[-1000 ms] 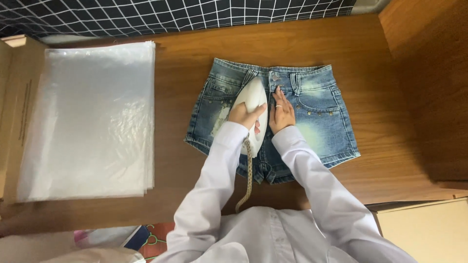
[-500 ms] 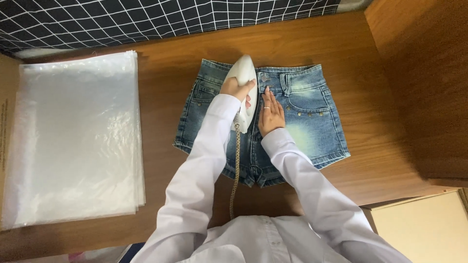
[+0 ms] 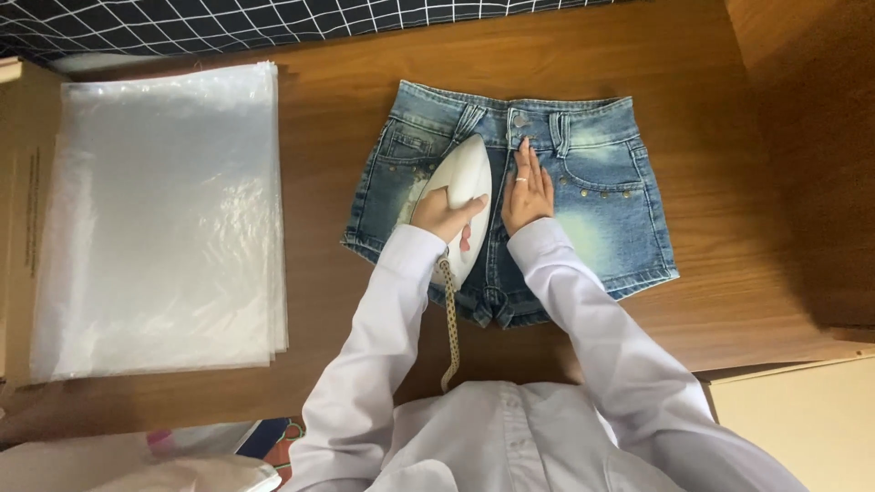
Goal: The person takes a pair of denim shorts from a clothing rack, lays them on a wooden table, and irons them with a white iron. The person smooths the fabric with their hands before and during ironing.
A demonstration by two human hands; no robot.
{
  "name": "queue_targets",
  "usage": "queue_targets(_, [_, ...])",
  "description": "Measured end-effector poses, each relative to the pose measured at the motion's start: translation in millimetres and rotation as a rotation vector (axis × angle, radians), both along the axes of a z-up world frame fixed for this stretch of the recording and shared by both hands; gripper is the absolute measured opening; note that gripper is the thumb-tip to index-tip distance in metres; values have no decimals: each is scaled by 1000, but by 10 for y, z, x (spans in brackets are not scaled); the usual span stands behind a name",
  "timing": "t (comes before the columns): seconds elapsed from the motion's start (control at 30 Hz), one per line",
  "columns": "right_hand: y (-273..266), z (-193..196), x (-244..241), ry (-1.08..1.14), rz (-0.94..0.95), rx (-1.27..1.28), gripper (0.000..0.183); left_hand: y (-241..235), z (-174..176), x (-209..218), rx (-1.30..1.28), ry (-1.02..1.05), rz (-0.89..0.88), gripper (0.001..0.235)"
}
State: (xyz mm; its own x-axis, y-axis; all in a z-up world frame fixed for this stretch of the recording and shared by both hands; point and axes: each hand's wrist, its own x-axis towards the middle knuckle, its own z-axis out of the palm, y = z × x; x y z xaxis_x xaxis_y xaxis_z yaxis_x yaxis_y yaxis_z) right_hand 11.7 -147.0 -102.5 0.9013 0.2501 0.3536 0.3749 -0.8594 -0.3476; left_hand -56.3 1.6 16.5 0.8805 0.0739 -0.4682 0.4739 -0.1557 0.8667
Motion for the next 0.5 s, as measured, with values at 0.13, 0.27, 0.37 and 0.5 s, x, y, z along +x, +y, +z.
queue_targets(0.13, [138, -101, -187, -94, -87, -72, 42, -4, -18, 229, -52, -27, 24, 27])
queue_targets(0.27, [154, -27, -114, -28, -109, -14, 44, -3, 61, 466, -47, -46, -27, 28])
queue_targets(0.37, [150, 33, 35, 24, -94, -12, 46, -1, 54, 581, -51, -54, -19, 28])
queue_targets(0.5, [130, -7, 213, 67, -59, -20, 49, 4, -49, 626, 2, -33, -1, 31])
